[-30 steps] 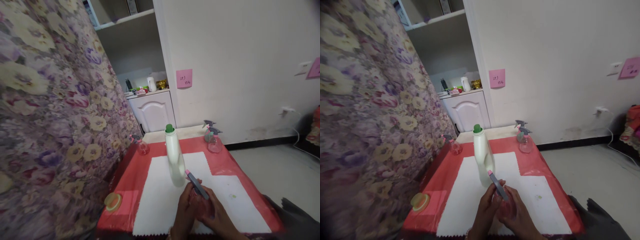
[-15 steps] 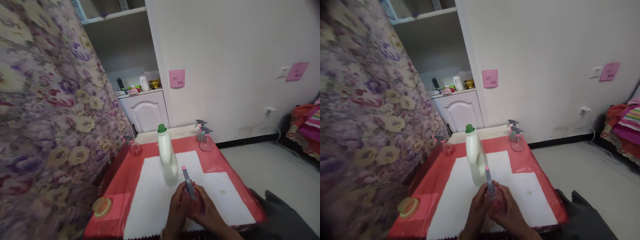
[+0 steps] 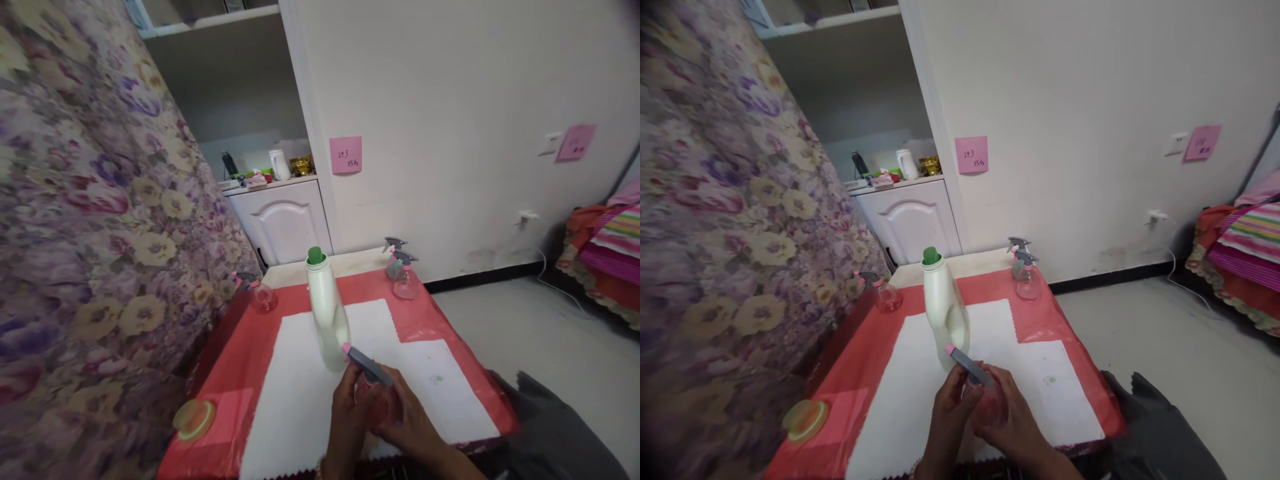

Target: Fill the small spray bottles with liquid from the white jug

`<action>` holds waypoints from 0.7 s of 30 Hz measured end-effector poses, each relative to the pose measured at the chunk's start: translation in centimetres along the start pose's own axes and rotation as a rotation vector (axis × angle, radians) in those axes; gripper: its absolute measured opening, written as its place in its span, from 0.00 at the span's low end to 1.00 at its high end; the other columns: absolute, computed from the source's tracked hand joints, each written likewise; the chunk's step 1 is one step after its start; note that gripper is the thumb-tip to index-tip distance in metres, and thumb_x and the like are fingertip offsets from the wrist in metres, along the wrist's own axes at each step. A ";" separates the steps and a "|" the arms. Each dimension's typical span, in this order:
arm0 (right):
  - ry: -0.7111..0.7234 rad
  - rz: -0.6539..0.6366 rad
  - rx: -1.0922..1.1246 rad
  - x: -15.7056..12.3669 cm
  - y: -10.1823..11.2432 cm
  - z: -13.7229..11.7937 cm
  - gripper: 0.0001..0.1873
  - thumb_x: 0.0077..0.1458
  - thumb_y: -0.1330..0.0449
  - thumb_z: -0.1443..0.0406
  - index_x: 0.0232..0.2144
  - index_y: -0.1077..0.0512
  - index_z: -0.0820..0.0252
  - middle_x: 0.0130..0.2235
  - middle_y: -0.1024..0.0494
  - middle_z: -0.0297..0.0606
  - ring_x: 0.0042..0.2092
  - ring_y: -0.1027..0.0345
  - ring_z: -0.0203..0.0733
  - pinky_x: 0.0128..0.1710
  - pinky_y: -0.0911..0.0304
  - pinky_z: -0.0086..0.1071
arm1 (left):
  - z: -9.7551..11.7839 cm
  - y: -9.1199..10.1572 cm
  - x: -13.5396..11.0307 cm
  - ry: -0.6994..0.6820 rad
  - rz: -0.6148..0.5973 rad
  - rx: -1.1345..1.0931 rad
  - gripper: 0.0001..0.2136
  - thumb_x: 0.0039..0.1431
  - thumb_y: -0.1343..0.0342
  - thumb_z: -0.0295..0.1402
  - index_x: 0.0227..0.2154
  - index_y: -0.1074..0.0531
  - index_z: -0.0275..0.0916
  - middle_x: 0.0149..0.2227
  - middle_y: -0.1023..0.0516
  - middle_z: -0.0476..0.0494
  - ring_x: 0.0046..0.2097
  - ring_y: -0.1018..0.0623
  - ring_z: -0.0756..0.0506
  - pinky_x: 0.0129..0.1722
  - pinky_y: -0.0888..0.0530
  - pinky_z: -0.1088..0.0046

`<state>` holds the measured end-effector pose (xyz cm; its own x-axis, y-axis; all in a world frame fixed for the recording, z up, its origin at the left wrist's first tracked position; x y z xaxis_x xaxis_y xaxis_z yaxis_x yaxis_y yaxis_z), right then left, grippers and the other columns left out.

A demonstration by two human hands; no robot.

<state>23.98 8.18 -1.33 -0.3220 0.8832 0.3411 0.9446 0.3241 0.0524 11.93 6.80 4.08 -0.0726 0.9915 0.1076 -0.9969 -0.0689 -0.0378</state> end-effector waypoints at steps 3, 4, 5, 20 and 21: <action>-0.009 0.010 -0.007 0.1 0.0 -0.2 0.41 0.41 0.33 0.69 0.58 0.39 0.51 0.58 0.31 0.43 0.60 0.37 0.54 0.61 0.40 0.48 | 0.1 0.1 0.0 -0.013 0.106 -0.002 0.13 0.48 0.35 0.35 0.37 0.26 0.39 0.38 0.20 0.45 0.43 0.23 0.41 0.46 0.27 0.67; -0.014 0.014 -0.015 0.1 0.0 -0.1 0.41 0.41 0.33 0.69 0.58 0.39 0.51 0.58 0.31 0.42 0.60 0.37 0.54 0.61 0.39 0.48 | 0.0 0.1 0.0 -0.017 0.114 0.008 0.13 0.48 0.35 0.35 0.37 0.26 0.39 0.37 0.20 0.45 0.43 0.23 0.41 0.46 0.27 0.67; -0.018 0.016 -0.025 0.1 0.0 0.1 0.41 0.40 0.33 0.69 0.58 0.39 0.51 0.58 0.31 0.42 0.61 0.37 0.55 0.61 0.39 0.48 | -0.1 0.2 0.0 -0.021 0.104 0.019 0.13 0.49 0.36 0.35 0.39 0.26 0.40 0.39 0.20 0.45 0.45 0.23 0.41 0.47 0.27 0.66; 0.020 0.014 -0.011 0.1 0.0 0.3 0.41 0.42 0.32 0.68 0.59 0.41 0.50 0.60 0.33 0.43 0.62 0.39 0.54 0.62 0.42 0.48 | 0.0 0.0 -0.1 -0.023 0.024 0.052 0.19 0.51 0.37 0.39 0.46 0.27 0.40 0.47 0.21 0.41 0.51 0.24 0.39 0.54 0.30 0.63; 0.021 0.012 -0.004 0.0 0.0 0.3 0.42 0.42 0.32 0.68 0.59 0.41 0.50 0.60 0.34 0.42 0.63 0.40 0.54 0.63 0.43 0.48 | 0.1 -0.2 -0.1 -0.020 -0.009 0.052 0.19 0.53 0.38 0.40 0.47 0.27 0.40 0.48 0.21 0.41 0.52 0.24 0.38 0.54 0.30 0.63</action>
<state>23.91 8.31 -1.62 -0.3096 0.8795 0.3614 0.9485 0.3124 0.0522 12.09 6.67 4.21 -0.0641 0.9897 0.1279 -0.9977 -0.0665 0.0146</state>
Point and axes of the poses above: each hand's wrist, its own x-axis towards the middle knuckle, its own y-axis out of the back of the hand, z = x × y, the point moved 6 cm from there along x, towards the middle knuckle
